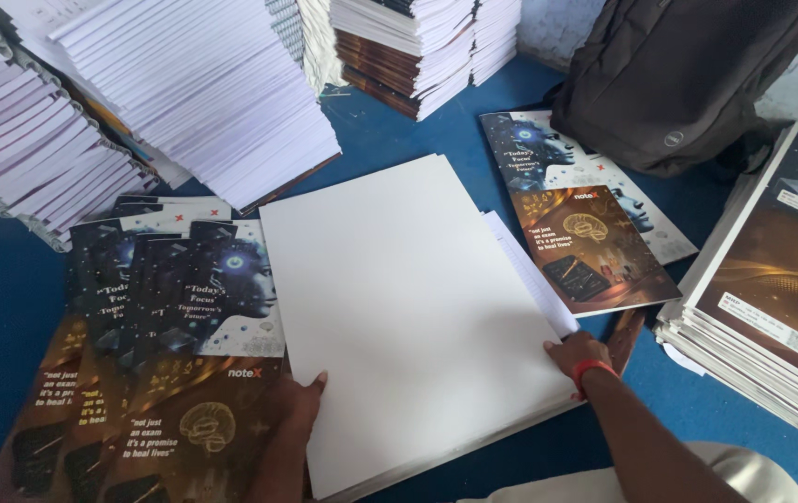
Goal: The person places a printed cover sheet onto a stack of white pages, folds the cover over the spine, and uses a wooden block to press and smooth the binding area. The person repeats this process for multiple book units, stacking the finished items to the side.
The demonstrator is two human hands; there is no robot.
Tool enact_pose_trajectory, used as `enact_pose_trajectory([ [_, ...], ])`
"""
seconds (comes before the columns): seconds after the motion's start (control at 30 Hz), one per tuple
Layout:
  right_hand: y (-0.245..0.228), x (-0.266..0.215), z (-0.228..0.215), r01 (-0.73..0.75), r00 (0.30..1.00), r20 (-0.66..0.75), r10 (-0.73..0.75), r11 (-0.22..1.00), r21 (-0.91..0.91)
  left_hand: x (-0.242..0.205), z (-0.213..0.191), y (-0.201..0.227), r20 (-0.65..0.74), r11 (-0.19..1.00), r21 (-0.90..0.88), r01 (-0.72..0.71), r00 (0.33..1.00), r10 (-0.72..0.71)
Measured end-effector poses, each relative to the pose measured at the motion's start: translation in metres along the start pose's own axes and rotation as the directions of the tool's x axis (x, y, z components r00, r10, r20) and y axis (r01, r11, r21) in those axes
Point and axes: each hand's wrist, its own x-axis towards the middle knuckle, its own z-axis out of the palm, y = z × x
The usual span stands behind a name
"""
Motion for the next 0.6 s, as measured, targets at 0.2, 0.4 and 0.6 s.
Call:
enact_pose_trajectory([
  [0.2,-0.001,-0.004,-0.002,0.036,0.999,-0.019,-0.037,0.997,-0.061,-0.002,-0.014,0.004,0.024,0.946,0.268,-0.182,0.983,0.182],
  [0.4,-0.011,-0.028,-0.020,0.098,0.995,-0.018,-0.102,0.985,-0.145,-0.020,-0.028,0.035,0.021,0.631,0.746,-0.214,0.954,0.299],
  [0.6,-0.012,-0.017,-0.047,0.065,0.983,-0.175,-0.056,0.997,0.046,-0.023,-0.019,0.044,0.206,0.597,0.455,-0.661,0.730,0.652],
])
